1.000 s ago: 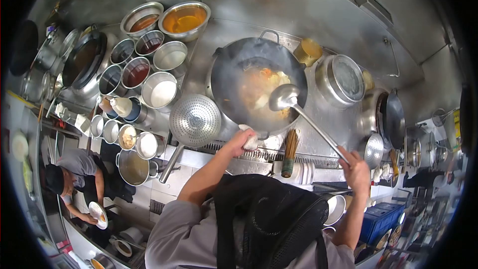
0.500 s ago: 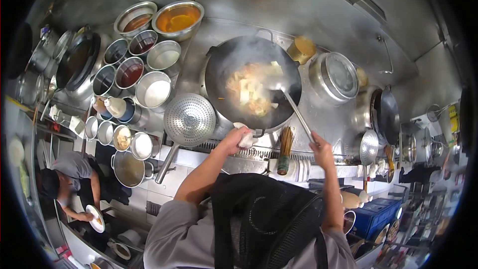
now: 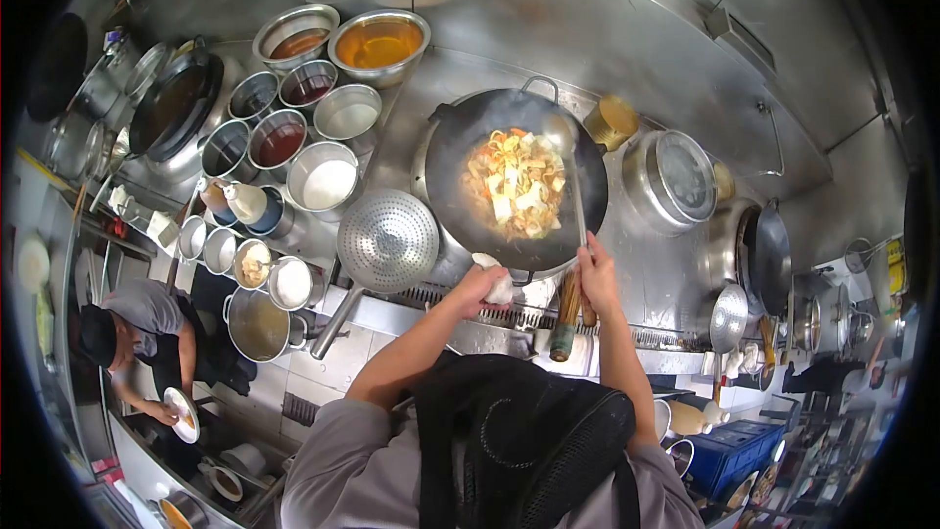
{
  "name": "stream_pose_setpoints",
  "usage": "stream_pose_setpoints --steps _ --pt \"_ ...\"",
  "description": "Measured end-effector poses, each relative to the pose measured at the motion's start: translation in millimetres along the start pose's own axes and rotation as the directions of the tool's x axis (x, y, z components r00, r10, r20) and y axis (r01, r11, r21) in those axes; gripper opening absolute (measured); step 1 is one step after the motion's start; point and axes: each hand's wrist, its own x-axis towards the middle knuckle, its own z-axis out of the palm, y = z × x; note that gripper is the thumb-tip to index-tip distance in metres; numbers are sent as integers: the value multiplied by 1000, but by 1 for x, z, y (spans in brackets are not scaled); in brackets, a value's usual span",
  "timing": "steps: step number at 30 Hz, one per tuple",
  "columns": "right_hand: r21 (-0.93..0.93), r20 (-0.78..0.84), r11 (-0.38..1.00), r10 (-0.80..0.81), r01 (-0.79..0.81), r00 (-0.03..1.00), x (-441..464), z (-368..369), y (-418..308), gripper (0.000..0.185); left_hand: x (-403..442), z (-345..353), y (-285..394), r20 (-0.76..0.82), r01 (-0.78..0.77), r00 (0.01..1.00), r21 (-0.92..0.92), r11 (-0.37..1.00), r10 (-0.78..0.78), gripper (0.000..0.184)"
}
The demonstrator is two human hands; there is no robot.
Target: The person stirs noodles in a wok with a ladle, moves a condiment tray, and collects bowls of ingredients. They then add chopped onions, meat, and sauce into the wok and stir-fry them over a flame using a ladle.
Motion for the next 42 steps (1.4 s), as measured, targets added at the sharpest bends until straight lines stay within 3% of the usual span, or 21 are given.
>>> stream_pose_setpoints --steps 2,3,6,10,11,13,15,16,18,19,21,24,31,33,34,39,41,42 --pt "162 120 986 28 -48 992 11 13 -2 59 -2 3 2 -10 -1 1000 -6 1000 1 35" --pt "165 118 985 27 -47 993 9 15 -5 59 -4 5 4 -9 -1 1000 -3 1000 1 35" --pt "179 308 980 33 -92 951 -5 16 -14 57 -8 7 7 -21 6 1000 11 1000 -6 34" --pt "30 396 998 36 -52 918 -33 -7 10 51 -3 2 1 8 -13 1000 -12 1000 13 34" --pt "-86 342 919 -336 385 878 -33 -13 27 50 -3 2 1 2 -16 1000 -29 999 16 33" --pt "-209 336 649 -655 732 677 -45 -30 30 49 -4 4 3 -7 -24 1000 -34 999 24 32" --pt "-550 373 578 -476 603 797 -72 -63 16 54 -4 3 1 -12 -25 1000 -34 999 25 31" --pt "-551 370 581 -473 599 800 -78 -76 12 54 0 -1 -1 -7 -24 1000 -42 999 23 30" --pt "-792 305 400 -395 461 867 -89 -101 9 49 7 -4 -9 -7 -41 999 -46 998 41 29" --pt "-794 299 405 -390 454 871 -93 -113 8 49 9 -6 -11 -4 -34 999 -42 999 33 29" --pt "-876 282 255 -417 409 864 -98 -131 1 44 13 -10 -11 22 -10 1000 -53 999 11 30" --pt "-897 250 228 -444 378 861 -117 -149 -38 39 5 -4 -6 7 -20 1000 -37 999 20 31" --pt "-908 115 354 -299 222 947 -178 -180 -151 45 0 5 -2 -36 18 999 -72 997 -21 26" --pt "-943 63 311 -188 120 980 -187 -179 -166 44 8 4 -5 -35 37 999 -76 996 -40 24" --pt "-929 57 354 -142 105 988 -186 -179 -164 44 11 3 -7 -39 51 998 -80 995 -55 21" --pt "-849 96 501 -171 170 981 -137 -164 -78 44 18 -4 -11 -3 50 999 -71 996 -50 19" --pt "-772 118 573 -297 276 947 -103 -145 -18 46 15 -1 -10 10 47 999 -68 997 -46 20" --pt "-620 103 723 -309 304 945 -87 -135 9 48 13 0 -9 2 46 999 -68 997 -46 20"
